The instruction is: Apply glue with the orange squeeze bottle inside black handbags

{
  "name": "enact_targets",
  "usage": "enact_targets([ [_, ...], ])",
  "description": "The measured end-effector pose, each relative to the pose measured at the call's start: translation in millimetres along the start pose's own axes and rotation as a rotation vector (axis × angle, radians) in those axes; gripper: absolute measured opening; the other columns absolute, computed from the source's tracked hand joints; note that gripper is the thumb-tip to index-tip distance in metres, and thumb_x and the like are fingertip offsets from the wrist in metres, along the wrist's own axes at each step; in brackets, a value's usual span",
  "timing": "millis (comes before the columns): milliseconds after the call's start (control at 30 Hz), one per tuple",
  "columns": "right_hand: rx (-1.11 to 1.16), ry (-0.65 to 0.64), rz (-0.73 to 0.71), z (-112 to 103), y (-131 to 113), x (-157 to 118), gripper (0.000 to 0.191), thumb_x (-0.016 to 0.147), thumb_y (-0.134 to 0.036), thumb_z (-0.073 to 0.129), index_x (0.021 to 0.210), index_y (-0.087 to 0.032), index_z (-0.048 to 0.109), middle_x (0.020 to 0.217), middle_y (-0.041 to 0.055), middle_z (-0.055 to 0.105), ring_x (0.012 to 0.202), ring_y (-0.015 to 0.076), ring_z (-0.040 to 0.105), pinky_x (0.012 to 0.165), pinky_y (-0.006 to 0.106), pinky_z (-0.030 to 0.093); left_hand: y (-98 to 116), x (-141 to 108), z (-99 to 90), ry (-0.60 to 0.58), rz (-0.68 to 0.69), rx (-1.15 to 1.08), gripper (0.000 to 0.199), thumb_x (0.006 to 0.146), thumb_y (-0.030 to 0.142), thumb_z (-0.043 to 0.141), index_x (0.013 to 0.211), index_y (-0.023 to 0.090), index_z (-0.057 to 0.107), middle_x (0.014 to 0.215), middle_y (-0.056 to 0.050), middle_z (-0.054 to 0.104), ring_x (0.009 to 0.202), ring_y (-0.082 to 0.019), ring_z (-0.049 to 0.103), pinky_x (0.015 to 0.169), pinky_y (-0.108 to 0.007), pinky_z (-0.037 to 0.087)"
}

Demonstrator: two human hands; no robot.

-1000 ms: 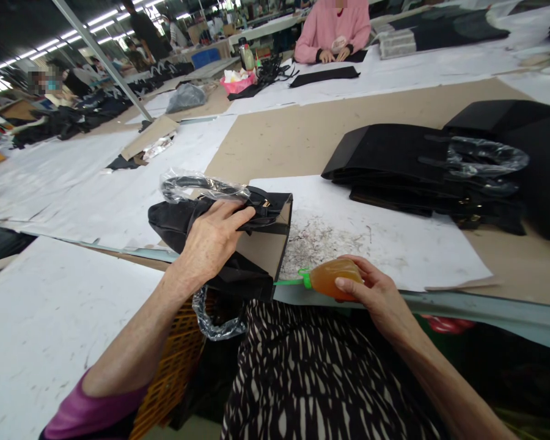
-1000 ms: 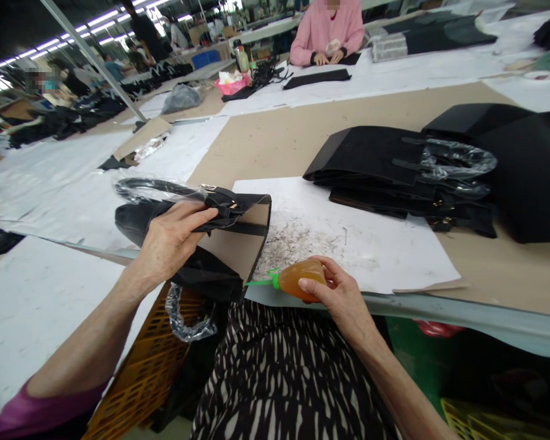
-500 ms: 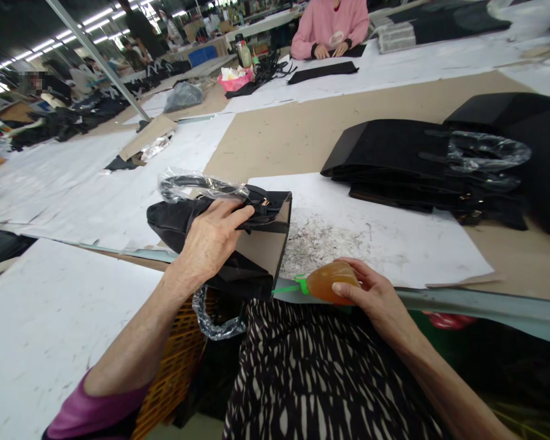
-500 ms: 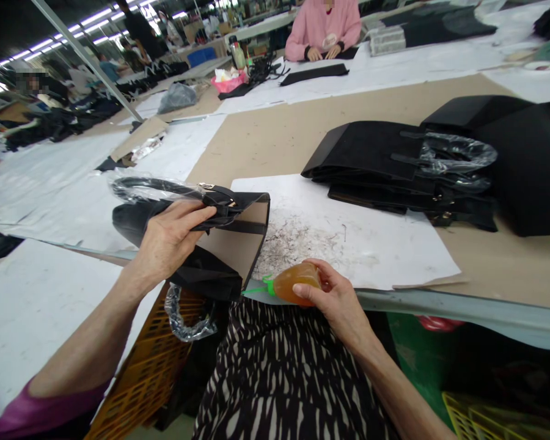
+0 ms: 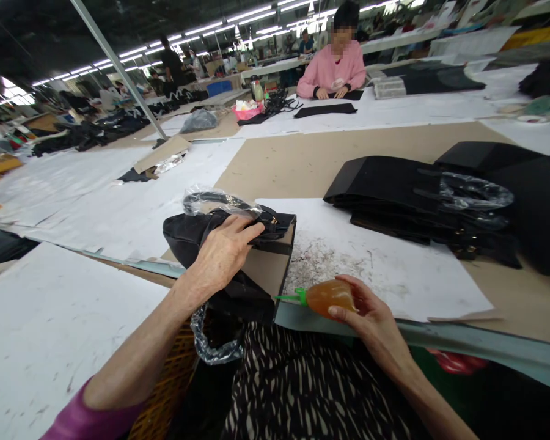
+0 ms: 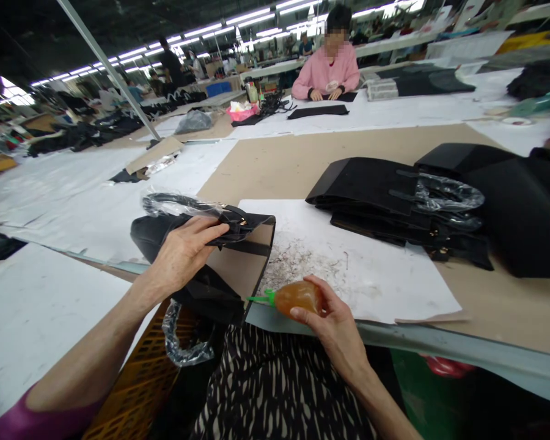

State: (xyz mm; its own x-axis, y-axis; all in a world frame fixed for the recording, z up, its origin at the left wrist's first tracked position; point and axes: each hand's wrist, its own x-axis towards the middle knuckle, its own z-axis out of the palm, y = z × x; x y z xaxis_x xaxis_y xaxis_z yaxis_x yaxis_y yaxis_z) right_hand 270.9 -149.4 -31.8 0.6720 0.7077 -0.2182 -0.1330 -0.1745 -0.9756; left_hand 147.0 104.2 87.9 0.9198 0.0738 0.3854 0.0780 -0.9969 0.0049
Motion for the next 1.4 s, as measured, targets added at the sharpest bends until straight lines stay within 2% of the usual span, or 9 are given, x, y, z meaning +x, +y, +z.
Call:
enact_targets([
  [267,-0.311,0.143,-0.249,-4.2,-3.5,37.3,0.057,0.071,-0.049,0.071,0.117,-0.021,0.052,0.108,0.0062,0.061,0.093,0.0263,0.059,0.086,0.038,0.046,-3.6,2.6,-0.6,-0.021,-0.029,-0.001,0.033,0.076,0.002,0.046,0.103,0.015,0.062,0.104,-0.01,0.063,0.098,-0.023,0.057,0.08,-0.038,0.054],
  [367,-0.399,0.173,-0.343,-4.1,-2.2,50.0,0.058,0.073,-0.05,0.069,0.119,-0.02,0.051,0.111,0.0082,0.06,0.097,0.0279,0.058,0.087,0.041,0.045,-4.2,3.4,-1.5,-0.033,-0.04,-0.006,0.035,0.075,0.001,0.047,0.102,0.016,0.062,0.104,-0.009,0.063,0.098,-0.022,0.057,0.081,-0.037,0.053],
  [567,-0.518,0.167,-0.562,-0.3,-12.1,61.4,0.045,0.078,-0.046,0.065,0.115,-0.023,0.053,0.114,0.0083,0.056,0.105,0.028,0.054,0.091,0.039,0.042,-7.0,6.7,-4.6,-0.059,-0.034,-0.031,0.035,0.075,0.0,0.046,0.102,0.015,0.062,0.102,-0.01,0.063,0.097,-0.023,0.057,0.081,-0.037,0.053],
  [733,-0.599,0.127,-0.661,3.5,-19.3,60.9,0.039,0.082,-0.04,0.06,0.117,-0.024,0.053,0.116,0.009,0.055,0.104,0.0281,0.055,0.089,0.039,0.045,-9.3,10.9,-7.5,-0.076,-0.02,-0.058,0.035,0.075,0.0,0.045,0.103,0.015,0.061,0.099,-0.009,0.064,0.096,-0.022,0.058,0.083,-0.037,0.052],
  [933,-0.649,0.134,-0.717,5.1,-20.6,65.8,0.038,0.085,-0.035,0.056,0.121,-0.026,0.051,0.121,0.0091,0.053,0.109,0.0285,0.052,0.091,0.042,0.044,-9.7,11.6,-8.5,-0.088,-0.043,-0.072,0.034,0.075,0.0,0.047,0.101,0.016,0.062,0.1,-0.009,0.064,0.097,-0.022,0.057,0.084,-0.036,0.051],
  [1167,-0.642,0.164,-0.736,2.5,-25.2,88.0,0.039,0.084,-0.039,0.058,0.12,-0.025,0.052,0.121,0.0085,0.052,0.11,0.0282,0.051,0.093,0.041,0.043,-7.0,14.1,-12.3,-0.146,-0.079,-0.076,0.033,0.074,0.0,0.047,0.098,0.016,0.063,0.098,-0.009,0.064,0.096,-0.023,0.058,0.081,-0.037,0.052],
  [1400,-0.539,0.217,-0.659,0.7,-30.8,99.3,0.044,0.079,-0.046,0.063,0.117,-0.025,0.054,0.122,0.0076,0.052,0.111,0.029,0.05,0.095,0.042,0.04,-9.5,13.5,-8.8,-0.118,-0.067,-0.072,0.033,0.073,0.0,0.047,0.097,0.017,0.063,0.097,-0.008,0.064,0.096,-0.021,0.058,0.083,-0.036,0.051],
])
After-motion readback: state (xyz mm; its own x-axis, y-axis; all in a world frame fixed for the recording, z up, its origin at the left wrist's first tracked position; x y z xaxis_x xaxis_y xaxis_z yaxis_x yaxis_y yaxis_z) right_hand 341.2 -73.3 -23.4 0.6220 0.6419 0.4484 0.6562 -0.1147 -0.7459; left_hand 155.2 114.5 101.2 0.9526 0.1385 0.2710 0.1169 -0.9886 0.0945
